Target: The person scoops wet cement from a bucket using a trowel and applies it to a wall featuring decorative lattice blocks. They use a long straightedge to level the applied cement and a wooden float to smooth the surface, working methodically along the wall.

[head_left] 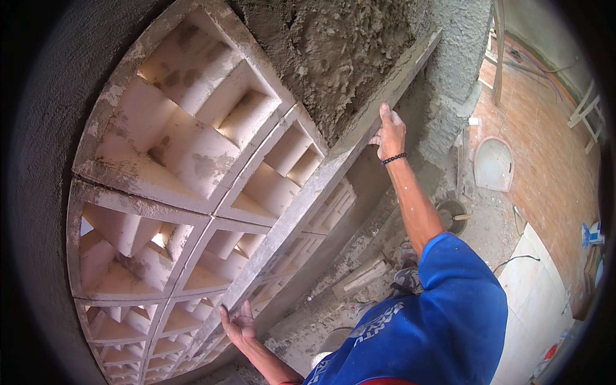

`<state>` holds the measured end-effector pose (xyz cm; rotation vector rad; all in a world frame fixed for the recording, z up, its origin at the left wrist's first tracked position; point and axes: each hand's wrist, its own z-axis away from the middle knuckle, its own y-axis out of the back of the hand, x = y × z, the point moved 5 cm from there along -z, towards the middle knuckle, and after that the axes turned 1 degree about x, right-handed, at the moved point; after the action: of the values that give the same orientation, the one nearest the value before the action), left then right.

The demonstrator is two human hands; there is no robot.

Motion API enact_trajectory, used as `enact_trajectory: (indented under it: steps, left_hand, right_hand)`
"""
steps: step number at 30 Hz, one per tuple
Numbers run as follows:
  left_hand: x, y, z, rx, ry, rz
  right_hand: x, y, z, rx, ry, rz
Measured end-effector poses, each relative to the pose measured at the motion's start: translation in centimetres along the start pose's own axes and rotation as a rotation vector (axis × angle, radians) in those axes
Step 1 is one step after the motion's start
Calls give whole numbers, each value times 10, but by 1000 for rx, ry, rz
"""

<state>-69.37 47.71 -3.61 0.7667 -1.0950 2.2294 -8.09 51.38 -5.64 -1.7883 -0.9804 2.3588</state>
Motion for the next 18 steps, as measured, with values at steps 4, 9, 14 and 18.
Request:
enact_trajectory:
  steps: [4,9,14,18]
  left_hand:
    - [6,9,-8,4,12,-9]
    - [27,42,-20,64,10,30]
    - [30,43,-21,71,11,-1]
    - [28,31,-16,55,-1,-18]
  right_hand:
    - [4,-3,6,-7,2,13]
    - [11,-12,45,-69,-57,-22]
    - [-4,-21,47,-71,30,-36]
    - [-21,-24,29,-120,84,-50]
